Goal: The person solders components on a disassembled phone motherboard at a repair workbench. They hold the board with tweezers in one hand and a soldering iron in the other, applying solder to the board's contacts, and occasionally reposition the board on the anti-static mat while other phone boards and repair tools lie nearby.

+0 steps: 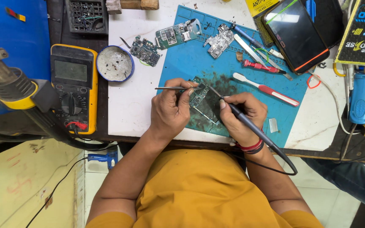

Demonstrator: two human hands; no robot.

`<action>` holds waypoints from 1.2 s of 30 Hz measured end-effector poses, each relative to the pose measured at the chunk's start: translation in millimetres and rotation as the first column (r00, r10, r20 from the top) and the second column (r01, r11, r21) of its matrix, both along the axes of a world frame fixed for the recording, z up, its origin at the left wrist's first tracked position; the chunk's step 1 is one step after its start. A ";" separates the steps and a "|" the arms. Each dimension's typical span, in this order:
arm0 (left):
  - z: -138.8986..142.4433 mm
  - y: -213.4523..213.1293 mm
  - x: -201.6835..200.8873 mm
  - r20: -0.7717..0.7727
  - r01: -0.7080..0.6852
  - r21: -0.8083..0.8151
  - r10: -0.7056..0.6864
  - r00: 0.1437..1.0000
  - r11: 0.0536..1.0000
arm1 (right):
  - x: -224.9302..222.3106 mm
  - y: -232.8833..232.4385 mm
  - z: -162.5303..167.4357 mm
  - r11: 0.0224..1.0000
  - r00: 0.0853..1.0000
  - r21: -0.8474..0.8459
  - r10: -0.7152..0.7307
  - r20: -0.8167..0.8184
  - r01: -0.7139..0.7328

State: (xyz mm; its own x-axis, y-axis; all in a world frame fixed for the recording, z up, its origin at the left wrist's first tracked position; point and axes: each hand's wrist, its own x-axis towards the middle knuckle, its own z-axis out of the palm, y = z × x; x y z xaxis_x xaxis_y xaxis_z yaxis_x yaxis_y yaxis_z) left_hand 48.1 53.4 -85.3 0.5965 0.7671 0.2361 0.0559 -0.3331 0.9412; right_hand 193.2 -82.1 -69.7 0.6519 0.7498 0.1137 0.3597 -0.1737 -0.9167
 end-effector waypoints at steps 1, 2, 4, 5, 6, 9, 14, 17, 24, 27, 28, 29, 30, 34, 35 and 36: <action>-0.1 0.0 -0.2 -0.001 -0.001 -0.004 0.001 1.000 1.000 | -0.4 0.0 -0.5 1.000 1.000 0.022 0.004 0.012 -0.004; -0.3 -0.2 -0.2 -0.003 -0.001 -0.010 0.001 1.000 1.000 | -0.7 0.3 -0.9 0.999 1.000 0.043 0.008 0.023 -0.009; -0.6 0.0 0.2 -0.007 -0.001 -0.025 0.001 1.000 1.000 | 0.8 0.7 -0.6 0.997 0.996 0.066 0.025 0.081 -0.031; -0.6 -0.1 0.1 -0.010 0.000 -0.035 0.000 1.000 0.999 | 1.8 0.5 0.0 0.996 0.991 0.069 0.039 0.126 -0.048; -0.6 -0.1 0.1 -0.014 0.000 -0.044 0.000 1.000 0.999 | 2.3 0.5 0.7 0.995 0.984 0.070 0.054 0.170 -0.067; -0.3 0.3 0.0 0.000 -0.001 -0.017 0.001 1.000 1.000 | 0.6 -1.5 3.6 0.999 0.968 -0.005 0.052 0.247 -0.052; -0.2 -0.3 0.1 -0.022 -0.007 -0.039 0.006 1.000 0.999 | -2.2 1.5 4.1 0.992 0.960 0.062 0.088 0.267 -0.108; -0.8 -0.2 0.9 -0.017 -0.004 -0.040 0.003 1.000 0.999 | -1.7 2.6 5.9 0.989 0.958 0.069 0.110 0.266 -0.133; -1.0 0.5 0.4 -0.010 -0.002 -0.032 0.002 1.000 0.999 | -1.8 6.2 8.2 0.987 0.950 0.054 0.128 0.283 -0.149; -0.8 0.1 -0.2 -0.012 -0.002 -0.036 0.002 1.000 0.999 | -1.7 5.9 8.6 0.988 0.948 0.040 0.133 0.287 -0.151; -0.8 0.4 -0.2 -0.020 -0.002 -0.040 0.001 1.000 0.999 | -1.5 6.2 8.5 0.987 0.948 0.045 0.133 0.288 -0.152; -0.7 0.1 -0.2 -0.028 -0.002 -0.045 0.000 1.000 0.999 | -1.6 6.1 8.4 0.987 0.948 0.050 0.133 0.290 -0.154; -0.7 0.3 -0.1 -0.036 -0.001 -0.049 -0.001 0.999 0.999 | -1.6 6.3 8.3 0.986 0.947 0.055 0.133 0.291 -0.155; -0.4 -0.2 0.4 -0.010 0.000 -0.031 0.000 1.000 1.000 | -2.1 6.3 8.6 0.986 0.944 0.055 0.134 0.300 -0.158; -0.3 -0.3 0.4 -0.010 0.000 -0.029 0.000 1.000 1.000 | -2.3 6.2 8.8 0.986 0.945 0.060 0.133 0.299 -0.157; -0.4 0.4 0.6 -0.010 -0.002 -0.027 0.001 1.000 1.000 | -2.0 6.9 8.6 0.985 0.945 0.067 0.131 0.298 -0.158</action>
